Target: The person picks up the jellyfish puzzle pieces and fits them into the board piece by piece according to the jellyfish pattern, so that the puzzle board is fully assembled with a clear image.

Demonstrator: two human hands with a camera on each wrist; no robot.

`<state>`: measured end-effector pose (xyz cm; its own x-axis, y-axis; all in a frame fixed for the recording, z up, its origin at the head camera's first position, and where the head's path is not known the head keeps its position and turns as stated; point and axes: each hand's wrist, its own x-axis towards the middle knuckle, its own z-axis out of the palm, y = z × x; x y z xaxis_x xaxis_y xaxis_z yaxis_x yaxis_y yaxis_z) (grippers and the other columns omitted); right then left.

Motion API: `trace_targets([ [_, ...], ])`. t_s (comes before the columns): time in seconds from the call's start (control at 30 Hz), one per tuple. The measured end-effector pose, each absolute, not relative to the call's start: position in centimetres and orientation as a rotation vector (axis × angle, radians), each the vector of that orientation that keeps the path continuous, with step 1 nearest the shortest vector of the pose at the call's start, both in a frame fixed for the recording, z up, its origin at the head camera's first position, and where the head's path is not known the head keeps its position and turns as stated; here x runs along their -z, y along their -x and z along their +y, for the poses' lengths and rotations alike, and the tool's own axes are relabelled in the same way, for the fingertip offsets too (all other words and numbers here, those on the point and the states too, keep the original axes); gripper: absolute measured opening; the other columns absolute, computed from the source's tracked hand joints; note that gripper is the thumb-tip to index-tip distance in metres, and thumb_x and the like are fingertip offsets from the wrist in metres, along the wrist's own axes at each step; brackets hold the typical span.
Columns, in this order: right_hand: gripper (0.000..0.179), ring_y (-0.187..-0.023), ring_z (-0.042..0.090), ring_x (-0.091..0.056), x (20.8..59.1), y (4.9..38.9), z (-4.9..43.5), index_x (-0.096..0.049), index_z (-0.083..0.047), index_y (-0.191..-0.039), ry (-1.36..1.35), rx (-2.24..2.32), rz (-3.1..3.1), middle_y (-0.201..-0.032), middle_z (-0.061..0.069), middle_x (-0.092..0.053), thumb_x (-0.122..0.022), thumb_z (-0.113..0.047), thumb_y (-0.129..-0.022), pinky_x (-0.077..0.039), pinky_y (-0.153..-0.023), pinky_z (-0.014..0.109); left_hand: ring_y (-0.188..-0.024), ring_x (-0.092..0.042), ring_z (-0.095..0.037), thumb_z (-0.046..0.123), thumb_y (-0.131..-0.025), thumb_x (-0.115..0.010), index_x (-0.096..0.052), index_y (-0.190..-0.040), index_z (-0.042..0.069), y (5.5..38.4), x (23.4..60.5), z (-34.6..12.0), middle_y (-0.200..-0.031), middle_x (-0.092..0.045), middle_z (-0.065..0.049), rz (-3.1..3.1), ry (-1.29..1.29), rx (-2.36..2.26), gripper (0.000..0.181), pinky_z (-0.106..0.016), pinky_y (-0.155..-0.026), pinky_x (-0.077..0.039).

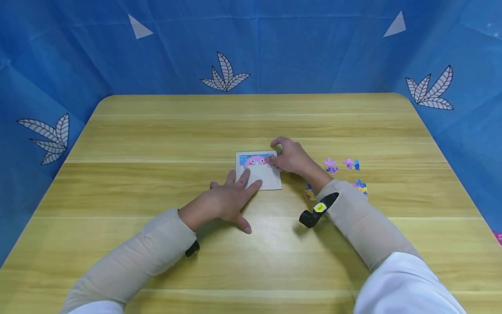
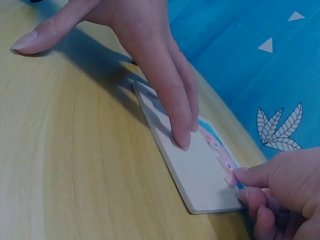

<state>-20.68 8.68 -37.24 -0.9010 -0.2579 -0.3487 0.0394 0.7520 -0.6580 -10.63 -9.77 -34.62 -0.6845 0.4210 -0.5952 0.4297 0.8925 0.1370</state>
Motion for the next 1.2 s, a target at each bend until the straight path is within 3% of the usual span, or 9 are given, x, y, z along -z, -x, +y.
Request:
trace_targets([
  [0.33,0.042,-0.066,0.021,-0.058,36.2,20.5,12.6,-0.053,-0.008,-0.127,0.330,1.021,2.618,-0.090,0.011,-0.063,-0.059,-0.031,-0.093,-0.046,-0.060,0.034,-0.141,0.000,-0.046,0.067,-0.062,-0.073,-0.002,-0.153,0.029,10.5,34.6,-9.8,-0.158,0.009,-0.013,2.418,-0.607,-0.006,0.121,-0.074,-0.093,-0.027],
  [0.6,0.038,-0.097,0.027,-0.057,35.9,20.0,16.6,-0.059,-0.003,-0.117,0.372,0.849,2.631,-0.107,0.015,-0.061,-0.065,-0.026,-0.089,-0.046,-0.081,0.041,-0.142,0.000,-0.046,0.065,-0.063,-0.074,-0.003,-0.153,0.027,10.3,34.4,-9.8,-0.158,0.008,-0.014,2.424,-0.615,-0.013,0.121,-0.074,-0.093,-0.027],
  [0.73,0.037,-0.105,0.029,-0.055,35.7,19.8,17.6,-0.060,-0.003,-0.115,0.361,0.824,2.618,-0.111,0.015,-0.061,-0.068,-0.026,-0.087,-0.043,-0.089,0.044,-0.142,0.000,-0.045,0.065,-0.063,-0.074,-0.003,-0.153,0.027,10.3,34.2,-9.8,-0.158,0.008,-0.013,2.423,-0.616,-0.009,0.120,-0.074,-0.093,-0.027],
  [1.2,0.032,-0.099,0.026,-0.053,36.1,19.4,17.7,-0.063,-0.006,-0.112,0.433,0.845,2.560,-0.109,0.012,-0.062,-0.070,-0.022,-0.086,-0.042,-0.087,0.042,-0.141,-0.001,-0.046,0.064,-0.063,-0.074,-0.003,-0.153,0.027,10.3,34.3,-9.8,-0.158,0.008,-0.014,2.423,-0.621,-0.019,0.120,-0.074,-0.093,-0.027],
])
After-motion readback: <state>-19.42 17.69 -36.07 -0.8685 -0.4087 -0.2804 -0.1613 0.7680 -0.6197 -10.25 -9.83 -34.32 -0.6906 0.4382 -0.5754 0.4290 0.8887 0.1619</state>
